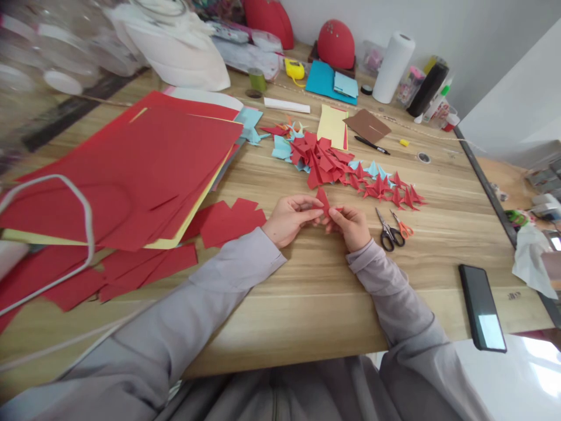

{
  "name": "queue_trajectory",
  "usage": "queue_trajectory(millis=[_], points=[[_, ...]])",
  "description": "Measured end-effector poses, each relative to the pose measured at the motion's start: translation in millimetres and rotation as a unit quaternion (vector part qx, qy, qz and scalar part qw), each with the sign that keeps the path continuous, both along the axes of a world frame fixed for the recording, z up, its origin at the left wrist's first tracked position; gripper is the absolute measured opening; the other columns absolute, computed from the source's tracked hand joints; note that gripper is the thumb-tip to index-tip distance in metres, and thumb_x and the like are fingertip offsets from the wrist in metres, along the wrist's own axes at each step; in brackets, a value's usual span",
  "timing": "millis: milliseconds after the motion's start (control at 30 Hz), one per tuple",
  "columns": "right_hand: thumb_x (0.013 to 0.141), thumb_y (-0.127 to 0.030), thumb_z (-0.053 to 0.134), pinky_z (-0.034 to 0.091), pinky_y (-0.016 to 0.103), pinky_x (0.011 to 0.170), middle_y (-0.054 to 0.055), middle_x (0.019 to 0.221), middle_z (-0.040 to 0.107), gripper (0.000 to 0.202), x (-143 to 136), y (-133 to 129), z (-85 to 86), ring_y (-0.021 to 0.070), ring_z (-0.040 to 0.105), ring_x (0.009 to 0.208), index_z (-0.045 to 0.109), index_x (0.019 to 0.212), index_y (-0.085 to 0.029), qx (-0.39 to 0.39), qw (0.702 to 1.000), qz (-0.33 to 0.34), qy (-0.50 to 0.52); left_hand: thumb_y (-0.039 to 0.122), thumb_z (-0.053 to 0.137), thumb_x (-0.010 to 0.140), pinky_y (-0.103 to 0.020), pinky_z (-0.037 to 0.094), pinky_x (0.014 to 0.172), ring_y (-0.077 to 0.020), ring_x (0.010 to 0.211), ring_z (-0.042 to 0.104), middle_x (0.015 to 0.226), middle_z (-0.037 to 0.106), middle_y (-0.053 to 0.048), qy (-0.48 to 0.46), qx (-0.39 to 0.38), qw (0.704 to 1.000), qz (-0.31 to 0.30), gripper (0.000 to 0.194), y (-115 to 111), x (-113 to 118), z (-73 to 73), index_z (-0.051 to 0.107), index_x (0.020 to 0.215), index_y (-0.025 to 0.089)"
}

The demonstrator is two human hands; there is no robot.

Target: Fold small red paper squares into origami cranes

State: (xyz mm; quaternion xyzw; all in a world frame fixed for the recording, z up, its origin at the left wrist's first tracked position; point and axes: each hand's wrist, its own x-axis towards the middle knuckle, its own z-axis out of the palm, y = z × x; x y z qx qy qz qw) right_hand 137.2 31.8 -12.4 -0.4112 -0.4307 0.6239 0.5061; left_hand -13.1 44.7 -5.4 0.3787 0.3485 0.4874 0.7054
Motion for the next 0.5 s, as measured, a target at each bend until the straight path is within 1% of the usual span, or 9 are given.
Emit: queue_trajectory(millis=[100, 200, 333, 433, 500], points=[[0.064, -0.04, 0.076, 0.05, 0.021, 0.044, -0.001, 0.058, 0.067, 0.027, 0.1, -0.1, 1.5, 0.0096, 0.059, 0.045, 0.065, 0.069, -0.017, -0.013, 1.0, 0.018, 0.017, 0.02, 0.079, 0.051, -0.024, 0.044, 0.052, -0.0078, 0.047, 0.054, 0.058, 0.065, 0.0, -0.011, -0.006, 1.0, -0.016, 0.029, 0.2, -2.0, 1.0, 0.065, 0.075, 0.011], [0.065, -0.041, 0.076, 0.049, 0.021, 0.042, -0.001, 0.057, 0.067, 0.027, -1.2, -0.5, 2.1, 0.0094, 0.058, 0.044, 0.064, 0.067, -0.017, -0.012, 1.0, 0.011, 0.024, 0.02, 0.08, 0.052, -0.024, 0.044, 0.052, -0.0085, 0.047, 0.055, 0.058, 0.065, 0.0, -0.022, -0.018, 0.999, -0.014, 0.029, 0.0, -2.3, 2.5, 0.065, 0.075, 0.012], [0.065, -0.038, 0.076, 0.049, 0.021, 0.045, -0.001, 0.06, 0.068, 0.026, -2.4, -1.3, -0.8, 0.0093, 0.059, 0.046, 0.062, 0.064, -0.017, 0.012, 1.0, -0.003, 0.004, 0.019, 0.079, 0.053, -0.023, 0.044, 0.052, -0.0082, 0.048, 0.056, 0.059, 0.064, 0.001, -0.035, -0.023, 0.999, 0.014, 0.029, -0.4, -1.4, 4.5, 0.064, 0.076, 0.012], [0.065, -0.035, 0.077, 0.05, 0.022, 0.048, 0.0, 0.063, 0.069, 0.023, -2.4, -2.1, -3.1, 0.0101, 0.061, 0.05, 0.062, 0.065, -0.017, 0.029, 0.999, 0.003, -0.016, 0.018, 0.079, 0.054, -0.023, 0.043, 0.051, -0.0082, 0.047, 0.055, 0.057, 0.063, 0.001, -0.039, -0.024, 0.999, 0.009, 0.026, -0.3, -1.7, 5.4, 0.064, 0.075, 0.011], [0.066, -0.036, 0.076, 0.05, 0.022, 0.048, 0.0, 0.063, 0.069, 0.023, -2.7, -2.6, -3.2, 0.0106, 0.061, 0.052, 0.063, 0.066, -0.017, 0.031, 0.999, 0.006, -0.015, 0.017, 0.078, 0.055, -0.023, 0.043, 0.05, -0.0082, 0.046, 0.054, 0.056, 0.063, 0.0, -0.038, -0.027, 0.999, 0.002, 0.025, -0.1, -2.2, 5.6, 0.064, 0.074, 0.011]])
